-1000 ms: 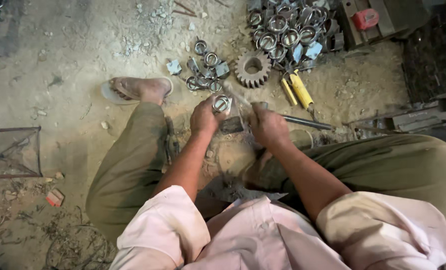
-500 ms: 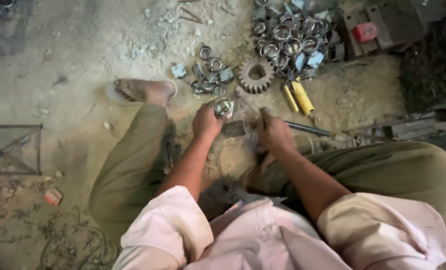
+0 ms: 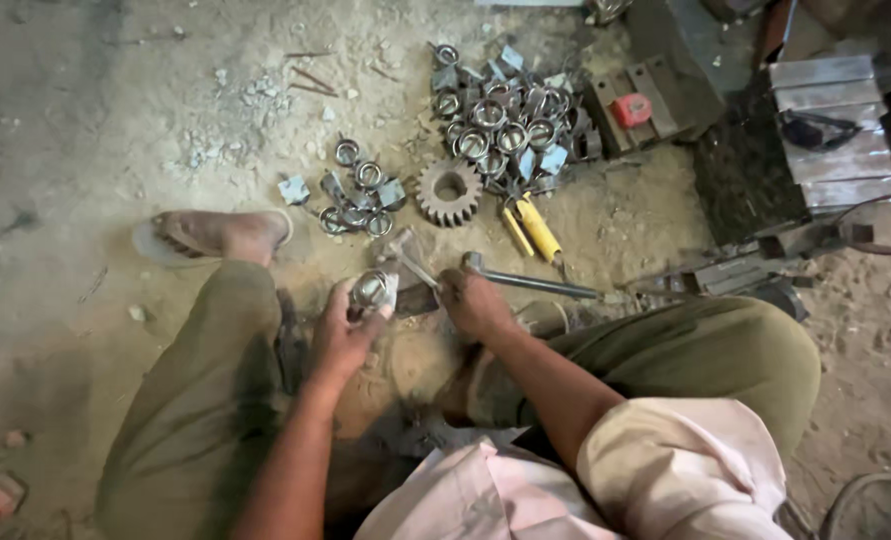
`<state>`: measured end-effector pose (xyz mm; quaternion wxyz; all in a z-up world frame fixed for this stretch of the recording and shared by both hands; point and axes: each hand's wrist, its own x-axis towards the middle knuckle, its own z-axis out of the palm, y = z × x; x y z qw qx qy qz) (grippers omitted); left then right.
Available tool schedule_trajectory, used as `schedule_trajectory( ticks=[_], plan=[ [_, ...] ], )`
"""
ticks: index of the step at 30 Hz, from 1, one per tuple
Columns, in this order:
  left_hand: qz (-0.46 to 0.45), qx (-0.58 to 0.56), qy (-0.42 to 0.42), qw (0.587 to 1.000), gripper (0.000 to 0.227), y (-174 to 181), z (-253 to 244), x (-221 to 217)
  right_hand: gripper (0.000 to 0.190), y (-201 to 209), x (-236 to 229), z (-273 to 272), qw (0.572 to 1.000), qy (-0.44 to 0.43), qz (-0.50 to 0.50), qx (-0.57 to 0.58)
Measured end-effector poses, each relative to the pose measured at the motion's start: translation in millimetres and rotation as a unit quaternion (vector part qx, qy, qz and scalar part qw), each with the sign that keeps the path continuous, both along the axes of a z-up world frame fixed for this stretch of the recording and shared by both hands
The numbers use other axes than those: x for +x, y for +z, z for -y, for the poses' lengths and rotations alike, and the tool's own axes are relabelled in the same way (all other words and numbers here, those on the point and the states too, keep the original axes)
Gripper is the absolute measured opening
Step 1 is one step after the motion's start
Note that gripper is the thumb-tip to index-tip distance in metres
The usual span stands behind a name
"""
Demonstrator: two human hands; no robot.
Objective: The person sits on the floor and repeatedly hammers small metal rings and square blocks using a hammer and a metal rod. They pick up parts from a pile, place them on a gear, strike them, and then set them aside.
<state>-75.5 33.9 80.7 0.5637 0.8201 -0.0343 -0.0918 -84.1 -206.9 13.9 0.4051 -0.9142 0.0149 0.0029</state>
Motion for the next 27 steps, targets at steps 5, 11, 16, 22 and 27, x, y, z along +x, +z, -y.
schedule_trajectory(
  ticks=[5,11,16,22,27],
  plan=[
    [0.023,0.063,-0.094,0.993,0.061,12.7,24.7,-5.1,0.038,47.4,7.6,10.6,0.952,0.019,-0.145,0.269],
    [0.053,0.028,-0.142,0.988,0.066,3.3,46.1,-11.0,0.026,53.7,13.6,32.6,0.927,0.038,-0.297,0.224],
    [0.096,0.065,-0.108,0.987,0.086,7.9,36.6,0.4,0.03,50.2,42.0,81.3,0.94,-0.101,-0.105,0.308],
    [0.048,0.074,-0.087,0.992,0.079,6.7,29.9,4.8,0.029,118.3,56.7,57.9,0.812,-0.238,-0.116,0.52],
    [0.044,0.096,-0.085,0.991,0.063,7.0,34.6,3.5,0.027,73.9,43.5,35.7,0.956,-0.114,-0.065,0.263]
  ],
)
